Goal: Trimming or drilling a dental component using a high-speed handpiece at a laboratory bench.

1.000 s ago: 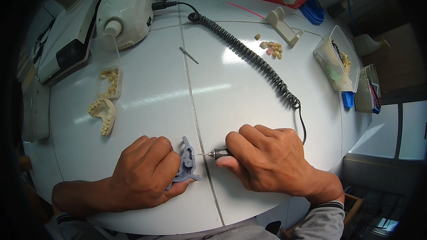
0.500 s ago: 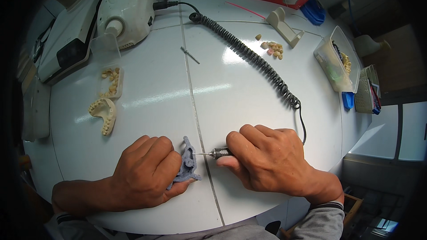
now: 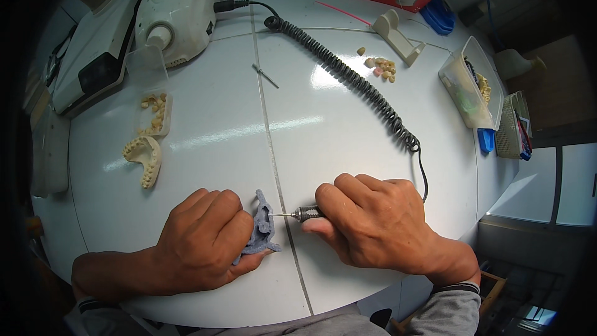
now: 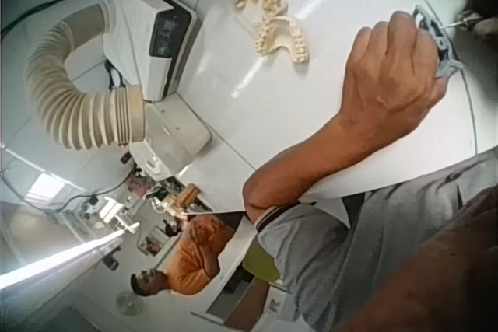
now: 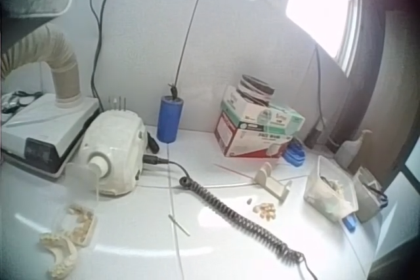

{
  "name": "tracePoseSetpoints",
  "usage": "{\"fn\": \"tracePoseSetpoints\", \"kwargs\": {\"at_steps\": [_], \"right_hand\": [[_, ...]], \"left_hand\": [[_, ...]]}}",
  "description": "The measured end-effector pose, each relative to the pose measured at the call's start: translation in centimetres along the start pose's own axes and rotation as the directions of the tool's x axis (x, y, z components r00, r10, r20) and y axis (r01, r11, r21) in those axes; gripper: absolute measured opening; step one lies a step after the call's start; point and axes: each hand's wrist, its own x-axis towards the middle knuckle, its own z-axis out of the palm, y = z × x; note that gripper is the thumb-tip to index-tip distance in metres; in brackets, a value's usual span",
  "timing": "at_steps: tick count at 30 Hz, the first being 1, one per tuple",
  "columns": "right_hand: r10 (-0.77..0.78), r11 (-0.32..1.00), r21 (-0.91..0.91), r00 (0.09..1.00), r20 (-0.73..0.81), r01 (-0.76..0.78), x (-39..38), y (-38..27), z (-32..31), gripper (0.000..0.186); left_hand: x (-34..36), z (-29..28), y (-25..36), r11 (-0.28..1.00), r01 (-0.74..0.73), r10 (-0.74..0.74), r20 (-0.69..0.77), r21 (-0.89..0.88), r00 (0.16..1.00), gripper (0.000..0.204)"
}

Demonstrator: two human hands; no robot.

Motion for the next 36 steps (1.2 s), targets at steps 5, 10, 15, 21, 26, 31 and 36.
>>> {"fn": "tracePoseSetpoints", "kwargs": {"at_steps": [5,10,15,21,26,31,36], "right_hand": [[0.003,1.000,0.009,1.000,0.007,-0.003,-0.03,0.07,0.08,0.046],[0.004,1.000,0.012,1.000,0.002,-0.004,-0.09,0.02,0.13,0.046],[0.006,1.000,0.009,1.000,0.015,-0.006,0.00,0.04,-0.04,0.046],[0.022,1.000,0.012,1.000,0.012,-0.022,0.01,-0.06,-0.11,0.046],[0.013,1.000,0.017,1.000,0.005,-0.013,0.02,0.04,-0.01,0.046],[0.004,1.000,0.001,1.000,0.011,-0.004,0.03,0.00,-0.08,0.045],[0.004,1.000,0.005,1.000,0.006,-0.004,0.01,-0.03,-0.04,0.045]], "left_hand": [[-0.02,0.03,0.01,1.000,0.001,-0.001,-0.001,-0.005,1.000,0.046],[-0.03,0.03,0.05,1.000,0.002,-0.002,-0.001,-0.001,1.000,0.046],[0.01,-0.09,0.05,1.000,0.005,-0.005,0.017,0.002,1.000,0.045],[-0.01,-0.07,0.07,1.000,0.011,-0.011,0.027,0.005,1.000,0.044],[-0.03,-0.10,0.10,1.000,0.010,-0.010,0.024,0.015,1.000,0.044],[0.06,-0.11,0.05,1.000,0.003,-0.003,0.018,0.003,1.000,0.046],[0.01,-0.09,0.13,1.000,0.007,-0.007,0.008,0.001,1.000,0.046]]}}
